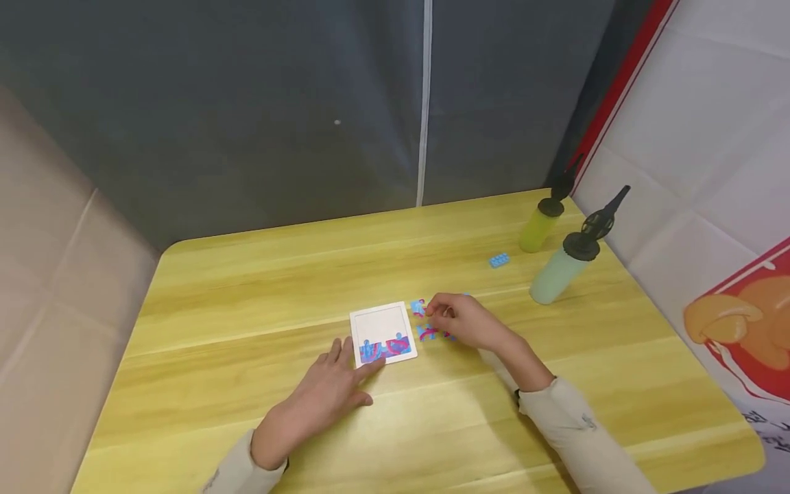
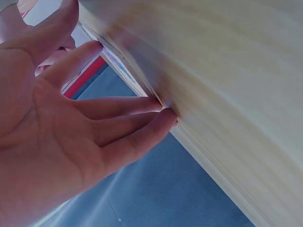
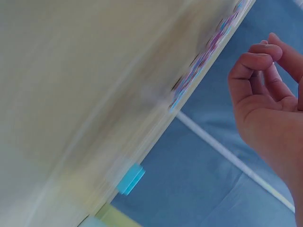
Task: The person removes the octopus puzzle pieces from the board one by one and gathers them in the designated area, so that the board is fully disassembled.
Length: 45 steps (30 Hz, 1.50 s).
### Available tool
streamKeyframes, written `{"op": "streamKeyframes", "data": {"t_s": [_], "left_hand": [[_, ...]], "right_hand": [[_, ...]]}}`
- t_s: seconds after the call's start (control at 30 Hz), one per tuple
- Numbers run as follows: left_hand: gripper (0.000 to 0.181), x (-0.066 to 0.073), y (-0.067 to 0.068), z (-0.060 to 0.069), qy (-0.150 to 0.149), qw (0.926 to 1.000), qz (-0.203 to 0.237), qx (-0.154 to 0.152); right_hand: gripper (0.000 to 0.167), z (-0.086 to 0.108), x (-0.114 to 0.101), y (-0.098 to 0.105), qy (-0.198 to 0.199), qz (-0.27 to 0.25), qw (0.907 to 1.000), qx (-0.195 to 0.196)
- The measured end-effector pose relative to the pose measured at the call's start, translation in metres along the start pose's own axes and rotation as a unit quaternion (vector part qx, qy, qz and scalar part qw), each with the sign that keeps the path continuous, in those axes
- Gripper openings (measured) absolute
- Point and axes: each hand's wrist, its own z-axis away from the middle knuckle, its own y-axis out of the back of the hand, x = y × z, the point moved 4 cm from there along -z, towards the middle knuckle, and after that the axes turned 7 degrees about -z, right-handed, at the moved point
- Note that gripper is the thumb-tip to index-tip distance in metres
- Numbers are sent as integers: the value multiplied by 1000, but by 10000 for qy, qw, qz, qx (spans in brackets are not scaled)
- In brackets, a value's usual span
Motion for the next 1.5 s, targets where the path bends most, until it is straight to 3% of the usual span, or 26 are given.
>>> {"op": "streamKeyframes", "data": {"t_s": [0.27, 0.73, 1.13, 1.5], "left_hand": [[57, -1, 3, -4, -153, 9981, 567, -163], [51, -2, 8, -3, -220, 9962, 744, -399], [48, -2, 9, -5, -344, 9977, 565, -147], [45, 1, 12, -4, -266, 9987, 440, -68]], "right_hand": [[8, -4, -12, -9, 116, 43, 9999, -91], [12, -7, -28, -35, 224, 189, 9988, -398], [23, -18, -35, -59, 318, 466, 9935, -985], [26, -23, -43, -69, 410, 878, 9877, -1228]]}}
